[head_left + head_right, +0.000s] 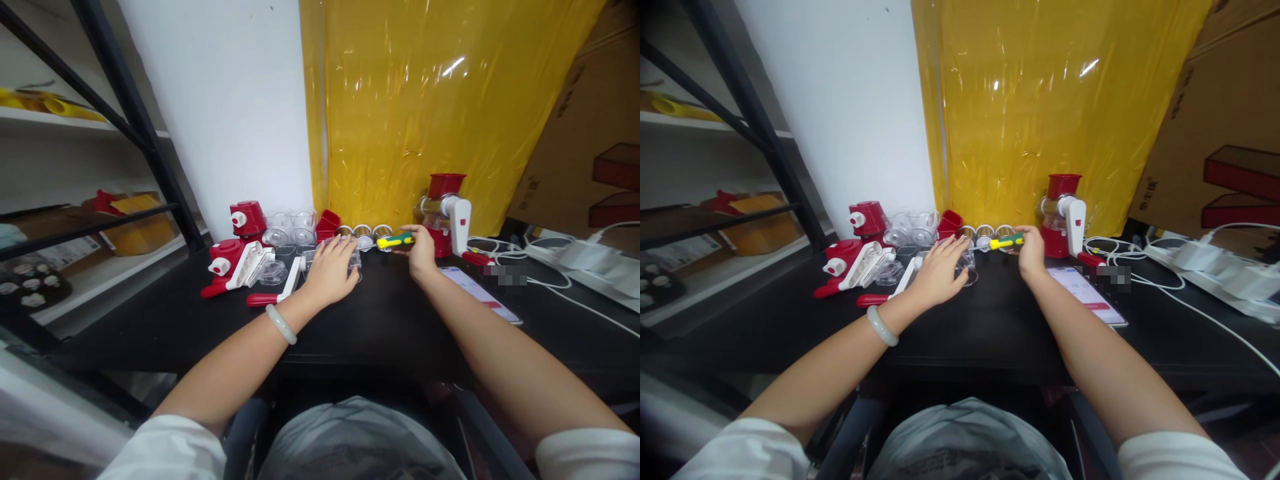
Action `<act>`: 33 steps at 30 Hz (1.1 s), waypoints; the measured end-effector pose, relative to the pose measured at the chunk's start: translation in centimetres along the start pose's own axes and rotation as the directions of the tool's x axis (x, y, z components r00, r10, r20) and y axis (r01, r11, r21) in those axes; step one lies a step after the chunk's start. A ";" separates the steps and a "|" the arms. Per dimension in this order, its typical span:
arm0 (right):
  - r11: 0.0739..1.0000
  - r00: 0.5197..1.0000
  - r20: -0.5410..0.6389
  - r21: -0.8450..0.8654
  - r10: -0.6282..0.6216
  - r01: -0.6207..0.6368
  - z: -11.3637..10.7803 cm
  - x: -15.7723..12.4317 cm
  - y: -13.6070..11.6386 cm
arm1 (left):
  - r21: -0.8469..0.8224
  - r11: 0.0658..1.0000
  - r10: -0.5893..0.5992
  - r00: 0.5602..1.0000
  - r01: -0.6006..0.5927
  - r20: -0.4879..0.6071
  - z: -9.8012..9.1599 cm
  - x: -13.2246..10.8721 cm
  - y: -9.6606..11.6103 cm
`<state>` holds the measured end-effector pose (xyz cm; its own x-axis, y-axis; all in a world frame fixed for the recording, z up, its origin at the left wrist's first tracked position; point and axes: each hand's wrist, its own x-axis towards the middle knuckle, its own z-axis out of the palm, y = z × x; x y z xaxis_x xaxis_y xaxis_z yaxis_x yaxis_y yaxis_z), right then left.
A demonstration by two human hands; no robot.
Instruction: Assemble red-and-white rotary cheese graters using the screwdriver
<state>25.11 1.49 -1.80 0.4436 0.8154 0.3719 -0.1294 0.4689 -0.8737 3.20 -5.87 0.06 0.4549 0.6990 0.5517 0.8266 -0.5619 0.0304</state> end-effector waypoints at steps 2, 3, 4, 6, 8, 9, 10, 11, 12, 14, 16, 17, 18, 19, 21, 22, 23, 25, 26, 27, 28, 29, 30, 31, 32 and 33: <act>1.000 1.000 -0.011 -0.008 -0.011 0.011 0.1 0.0 0.0 | -0.015 1.000 0.009 1.000 -0.009 -0.008 0.0 0.0 -0.3; 1.000 1.000 -0.016 -0.012 -0.016 0.016 0.1 0.0 0.0 | -0.025 1.000 0.015 1.000 -0.015 -0.016 0.0 0.1 -0.5; 1.000 1.000 -0.017 -0.015 -0.020 0.020 0.2 0.0 0.0 | -0.037 0.999 0.018 0.999 -0.019 -0.028 0.0 0.2 -0.7; 1.000 1.000 -0.011 -0.018 -0.024 0.023 0.2 0.1 0.1 | -0.067 0.998 0.015 0.998 -0.019 -0.064 0.0 0.3 -1.2; 0.999 1.000 0.000 -0.025 -0.027 0.027 0.3 0.2 0.2 | -0.103 0.994 0.008 0.995 -0.019 -0.104 -0.1 0.5 -1.8; 0.999 0.999 0.005 -0.031 -0.033 0.033 0.3 0.3 0.2 | -0.122 0.992 0.008 0.993 -0.023 -0.121 0.0 0.6 -2.1; 0.998 0.999 0.006 -0.038 -0.041 0.041 0.3 0.3 0.3 | -0.139 0.990 0.008 0.991 -0.028 -0.137 0.0 0.7 -2.4; 0.998 0.999 0.009 -0.047 -0.052 0.052 0.2 0.3 0.4 | -0.156 0.987 0.011 0.989 -0.034 -0.149 0.1 0.8 -2.7; 0.996 0.998 0.011 -0.059 -0.065 0.065 0.2 0.3 0.4 | -0.173 0.984 0.012 0.987 -0.040 -0.159 0.1 0.9 -3.1; 0.992 0.996 0.016 -0.093 -0.088 0.089 0.1 0.3 0.5 | -0.207 0.977 0.019 0.984 -0.056 -0.178 0.3 1.0 -3.7; 0.987 0.995 0.023 -0.129 -0.098 0.101 0.0 0.2 0.5 | -0.229 0.970 0.038 0.981 -0.082 -0.190 0.4 1.1 -4.2; 0.985 0.995 0.024 -0.142 -0.097 0.099 0.0 0.2 0.5 | -0.233 0.968 0.053 0.980 -0.097 -0.191 0.5 1.2 -4.4; 0.985 0.996 0.023 -0.148 -0.090 0.092 0.1 0.2 0.6 | -0.233 0.966 0.067 0.979 -0.112 -0.190 0.5 1.3 -4.5; 0.986 0.997 0.020 -0.147 -0.078 0.081 0.1 0.1 0.6 | -0.229 0.965 0.081 0.979 -0.124 -0.187 0.5 1.3 -4.6; 0.991 0.999 0.015 -0.122 -0.047 0.048 0.1 0.1 0.5 | -0.221 0.965 0.102 0.978 -0.143 -0.184 0.4 1.3 -4.7; 0.994 0.999 0.013 -0.101 -0.029 0.030 0.2 0.1 0.5 | -0.219 0.964 0.109 0.977 -0.149 -0.184 0.4 1.4 -4.8; 0.997 1.000 0.010 -0.079 -0.012 0.013 0.2 0.1 0.4 | -0.220 0.963 0.114 0.976 -0.154 -0.186 0.4 1.4 -4.8; 0.999 1.000 0.005 -0.040 0.022 -0.021 0.2 0.1 0.2 | -0.236 0.957 0.124 0.973 -0.170 -0.196 0.3 1.4 -4.8; 0.999 0.999 0.004 -0.026 0.038 -0.038 0.2 0.0 0.2 | -0.254 0.951 0.128 0.970 -0.179 -0.205 0.3 1.4 -4.8; 0.998 0.999 0.004 -0.018 0.052 -0.052 0.2 0.0 0.1 | -0.278 0.942 0.128 0.968 -0.186 -0.215 0.3 1.4 -4.8; 0.998 0.998 0.007 -0.014 0.062 -0.062 0.2 0.0 0.0 | -0.310 0.932 0.120 0.967 -0.187 -0.224 0.3 1.4 -4.8; 0.998 0.998 0.009 -0.013 0.066 -0.066 0.1 0.0 0.0 | -0.348 0.920 0.100 0.968 -0.178 -0.230 0.3 1.5 -4.9; 0.998 0.998 0.010 -0.015 0.063 -0.063 0.1 -0.1 0.0 | -0.391 0.906 0.071 0.971 -0.159 -0.230 0.2 1.5 -4.9; 0.998 0.998 0.011 -0.018 0.055 -0.055 0.1 -0.1 0.0 | -0.436 0.891 0.033 0.974 -0.130 -0.223 0.2 1.6 -5.0; 0.999 0.999 0.008 -0.021 0.044 -0.044 0.1 -0.1 0.0 | -0.480 0.872 -0.007 0.978 -0.097 -0.209 0.2 1.6 -5.0; 0.999 0.999 0.006 -0.024 0.034 -0.034 0.2 -0.1 0.0 | -0.521 0.851 -0.044 0.980 -0.065 -0.193 0.2 1.7 -5.0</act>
<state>24.91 1.49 -1.82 0.4336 0.8330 0.3435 -0.1236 0.4326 -0.8931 -0.13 -1.78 0.67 0.3457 0.6243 0.7006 0.5016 -0.7539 0.4242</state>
